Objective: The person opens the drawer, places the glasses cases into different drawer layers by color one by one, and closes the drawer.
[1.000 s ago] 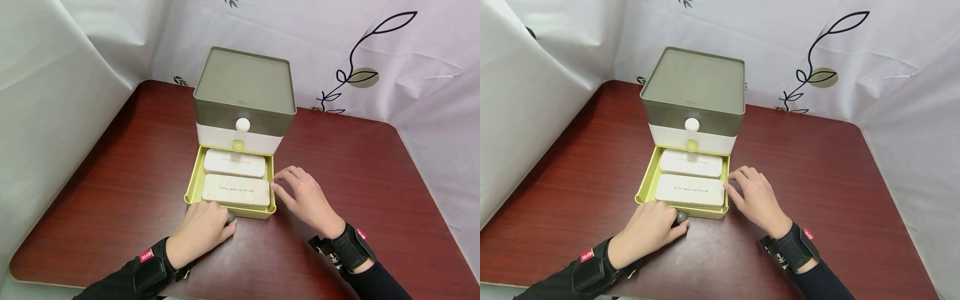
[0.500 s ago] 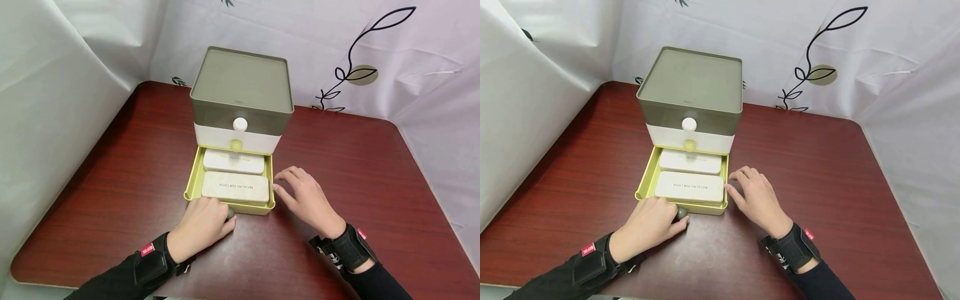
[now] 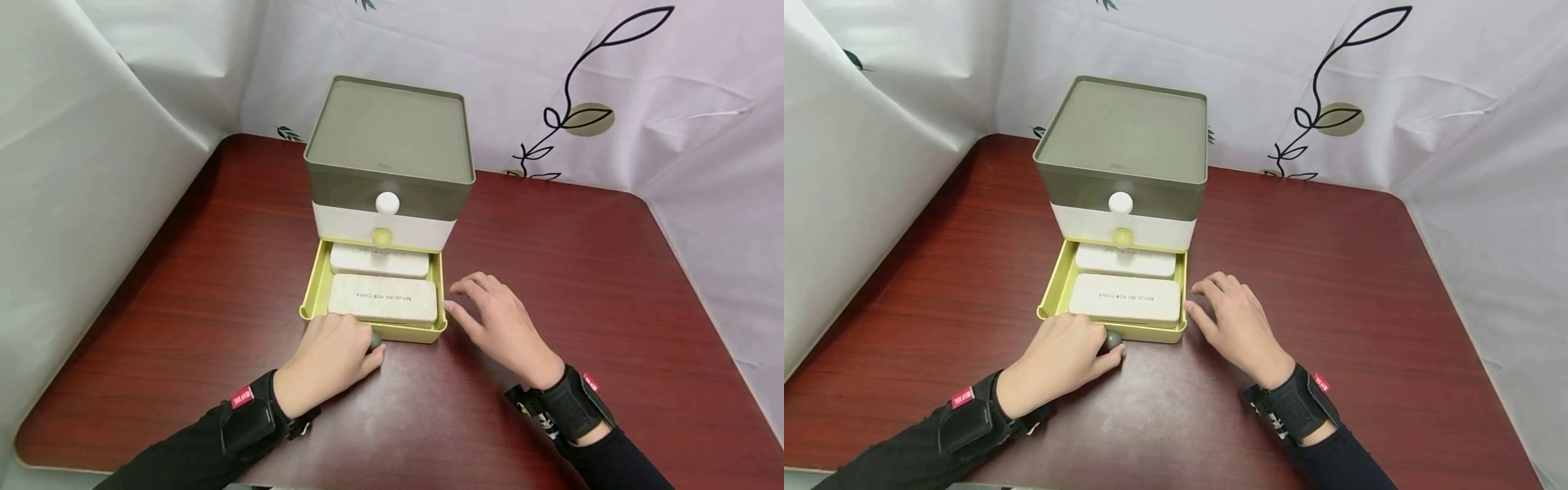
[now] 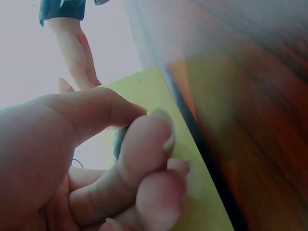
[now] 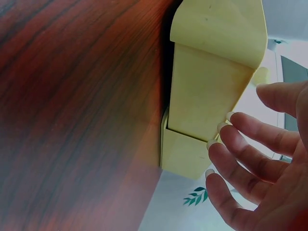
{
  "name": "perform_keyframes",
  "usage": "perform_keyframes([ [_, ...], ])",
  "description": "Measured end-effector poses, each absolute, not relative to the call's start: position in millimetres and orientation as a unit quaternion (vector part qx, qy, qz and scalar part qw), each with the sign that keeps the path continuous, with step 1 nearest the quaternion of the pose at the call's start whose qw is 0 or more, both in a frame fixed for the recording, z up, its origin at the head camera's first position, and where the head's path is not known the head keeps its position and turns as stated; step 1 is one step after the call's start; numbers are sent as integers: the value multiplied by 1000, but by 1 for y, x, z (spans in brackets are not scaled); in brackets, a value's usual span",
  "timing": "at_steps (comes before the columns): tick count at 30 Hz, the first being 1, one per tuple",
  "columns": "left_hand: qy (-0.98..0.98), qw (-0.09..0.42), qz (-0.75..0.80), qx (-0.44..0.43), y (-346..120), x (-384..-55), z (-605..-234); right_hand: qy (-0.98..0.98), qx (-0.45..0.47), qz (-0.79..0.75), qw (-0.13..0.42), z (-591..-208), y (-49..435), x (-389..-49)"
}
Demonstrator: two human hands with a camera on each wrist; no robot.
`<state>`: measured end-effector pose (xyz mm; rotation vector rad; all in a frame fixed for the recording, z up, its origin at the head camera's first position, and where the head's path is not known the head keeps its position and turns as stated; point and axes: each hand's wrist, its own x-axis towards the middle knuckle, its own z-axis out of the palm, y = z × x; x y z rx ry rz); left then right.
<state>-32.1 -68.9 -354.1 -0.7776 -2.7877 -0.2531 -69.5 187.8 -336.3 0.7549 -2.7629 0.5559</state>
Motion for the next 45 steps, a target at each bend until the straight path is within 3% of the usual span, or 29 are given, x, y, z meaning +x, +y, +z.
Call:
perform_keyframes([
  [45,-957,105,-78,-258,-66,-54,-350,-938,271,196,92,-343,187,-66],
])
